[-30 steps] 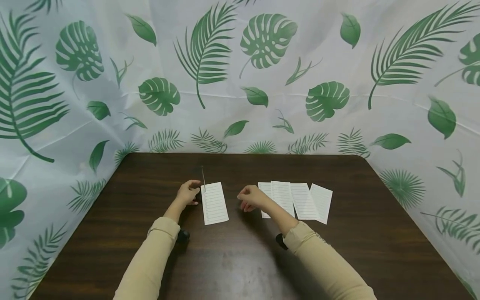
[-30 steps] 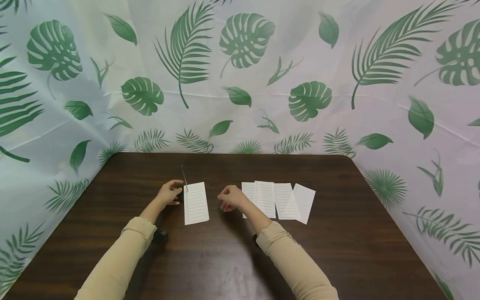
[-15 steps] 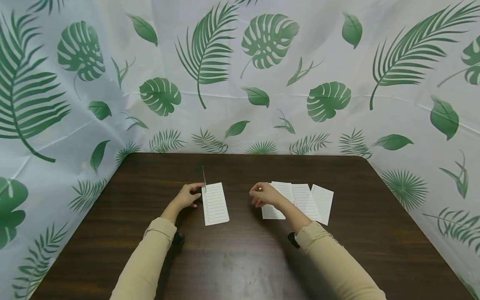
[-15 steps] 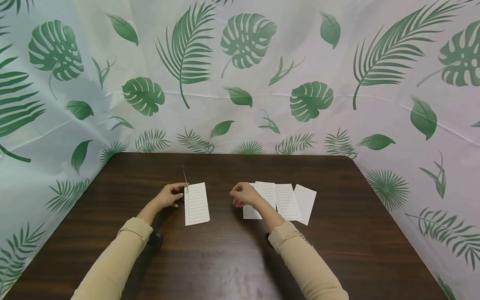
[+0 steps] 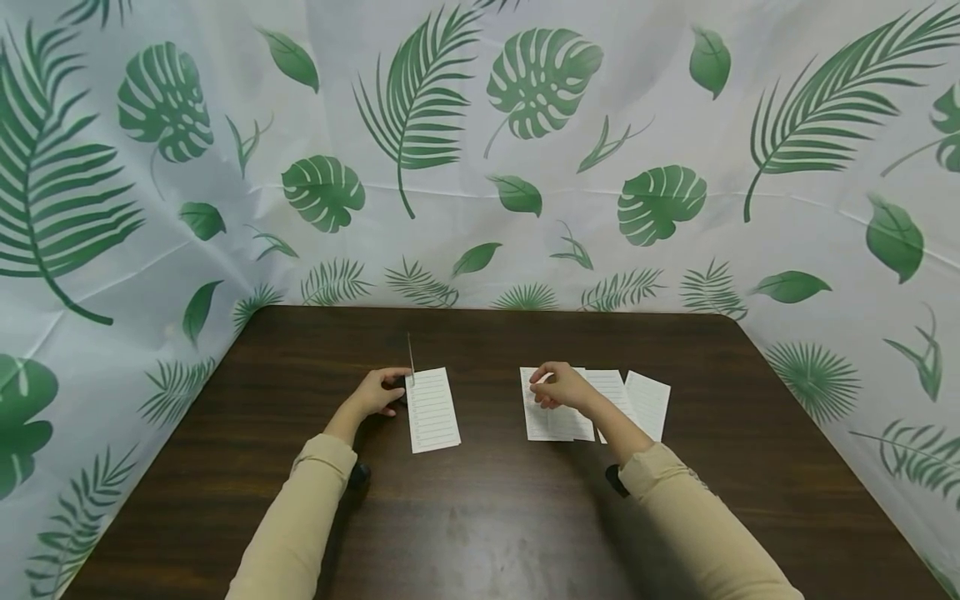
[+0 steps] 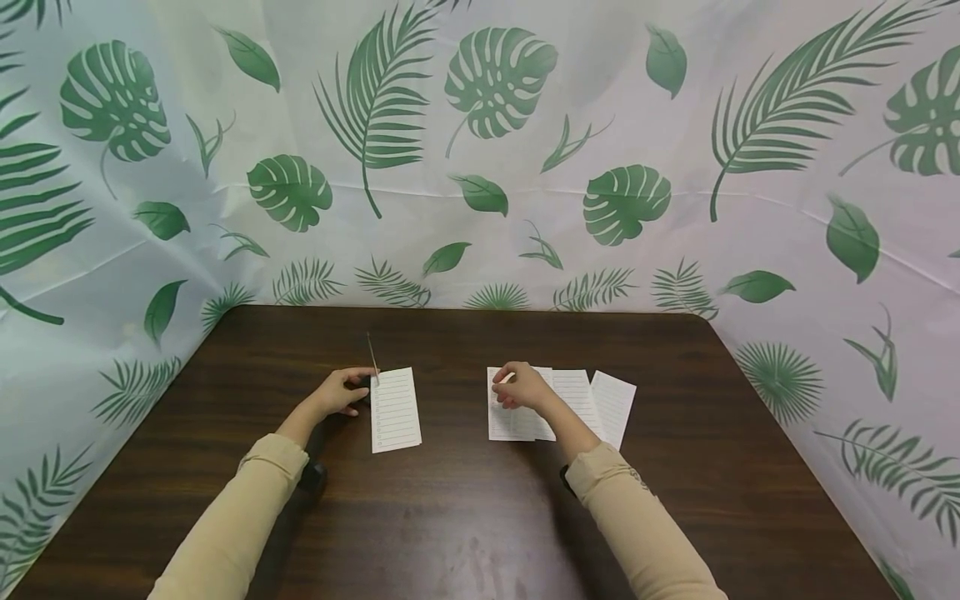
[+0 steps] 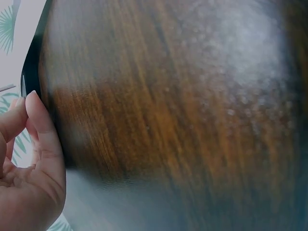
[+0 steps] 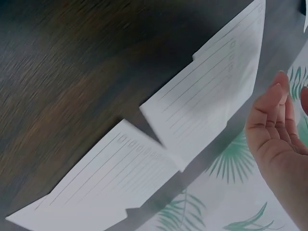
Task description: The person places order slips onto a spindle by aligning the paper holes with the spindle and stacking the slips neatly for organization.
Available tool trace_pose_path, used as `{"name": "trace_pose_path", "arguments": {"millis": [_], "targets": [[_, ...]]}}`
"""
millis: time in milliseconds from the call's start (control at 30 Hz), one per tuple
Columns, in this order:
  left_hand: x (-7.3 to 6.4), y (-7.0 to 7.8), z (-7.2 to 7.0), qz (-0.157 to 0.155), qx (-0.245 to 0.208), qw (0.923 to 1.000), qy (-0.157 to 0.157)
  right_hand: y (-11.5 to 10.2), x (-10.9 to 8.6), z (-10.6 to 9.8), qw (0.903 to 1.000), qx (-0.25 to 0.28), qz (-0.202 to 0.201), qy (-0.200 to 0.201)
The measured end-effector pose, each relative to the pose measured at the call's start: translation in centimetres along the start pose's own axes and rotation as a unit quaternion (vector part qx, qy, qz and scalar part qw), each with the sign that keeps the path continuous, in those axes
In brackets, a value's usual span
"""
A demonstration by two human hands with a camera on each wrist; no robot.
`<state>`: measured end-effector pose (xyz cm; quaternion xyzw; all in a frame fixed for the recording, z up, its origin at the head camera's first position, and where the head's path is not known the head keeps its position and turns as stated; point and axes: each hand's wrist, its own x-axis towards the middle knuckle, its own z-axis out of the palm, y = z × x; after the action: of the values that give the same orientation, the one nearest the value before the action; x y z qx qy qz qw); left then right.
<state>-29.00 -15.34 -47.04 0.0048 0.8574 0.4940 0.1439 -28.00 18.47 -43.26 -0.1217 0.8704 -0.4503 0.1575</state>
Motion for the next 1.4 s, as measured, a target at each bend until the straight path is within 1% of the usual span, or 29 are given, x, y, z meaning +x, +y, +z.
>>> {"name": "trace_pose_path", "arguments": {"millis": [100,133,200,267,333,400,433,600,700,833,867,933,1000,1100,1333,1400], "targets": [[-0.1,0.1,0.0,0.003,0.003,1.0000,-0.002,0.3,-0.2,-0.5,0.9998,-0.014,-0.017,0.003],[-0.1,0.1,0.0,0.005,0.004,1.0000,-0.003,0.4,-0.2,-0.7,0.9993,-0.027,-0.027,0.004],[0.0,0.0,0.0,0.009,0.005,0.9999,-0.006,0.7,-0.3,-1.2,0.9963,-0.072,-0.047,0.008],[0.1,0.0,0.0,0.011,0.002,0.9999,-0.007,1.0,-0.4,-1.6,0.9891,-0.131,-0.067,0.016],[0.1,-0.1,0.0,0.014,0.003,0.9999,-0.008,1.3,-0.4,-2.1,0.9789,-0.188,-0.076,0.027],[0.1,-0.1,0.0,0.012,0.003,0.9999,-0.009,1.6,-0.5,-2.5,0.9698,-0.227,-0.080,0.036],[0.1,-0.1,0.0,0.011,0.003,0.9999,-0.009,1.7,-0.5,-2.7,0.9666,-0.240,-0.082,0.039],[0.0,0.1,-0.1,0.013,0.008,0.9998,-0.009,2.4,-0.7,-3.4,0.9560,-0.276,-0.091,0.040],[0.0,0.3,-0.3,0.015,0.011,0.9998,-0.006,2.8,-0.9,-3.6,0.9459,-0.307,-0.097,0.039],[0.1,0.3,-0.4,0.011,0.015,0.9998,-0.003,3.2,-1.0,-3.7,0.9321,-0.350,-0.083,0.044],[0.1,0.2,-0.4,0.012,0.015,0.9998,-0.003,3.2,-1.1,-3.7,0.9299,-0.357,-0.075,0.046],[0.1,0.2,-0.3,0.014,0.014,0.9998,-0.005,3.2,-1.0,-3.8,0.9268,-0.368,-0.058,0.045],[0.1,0.2,-0.3,0.016,0.012,0.9998,-0.006,3.2,-0.9,-3.9,0.9258,-0.373,-0.046,0.039],[0.0,0.1,-0.3,0.017,0.010,0.9998,-0.007,3.2,-0.8,-4.0,0.9272,-0.372,-0.035,0.024],[0.0,-0.1,-0.1,0.013,0.007,0.9999,-0.006,3.6,-0.2,-3.9,0.9243,-0.381,-0.017,-0.002],[0.0,-0.1,-0.1,0.010,0.005,0.9999,-0.005,3.8,0.0,-3.8,0.9250,-0.380,-0.011,-0.012]]}}
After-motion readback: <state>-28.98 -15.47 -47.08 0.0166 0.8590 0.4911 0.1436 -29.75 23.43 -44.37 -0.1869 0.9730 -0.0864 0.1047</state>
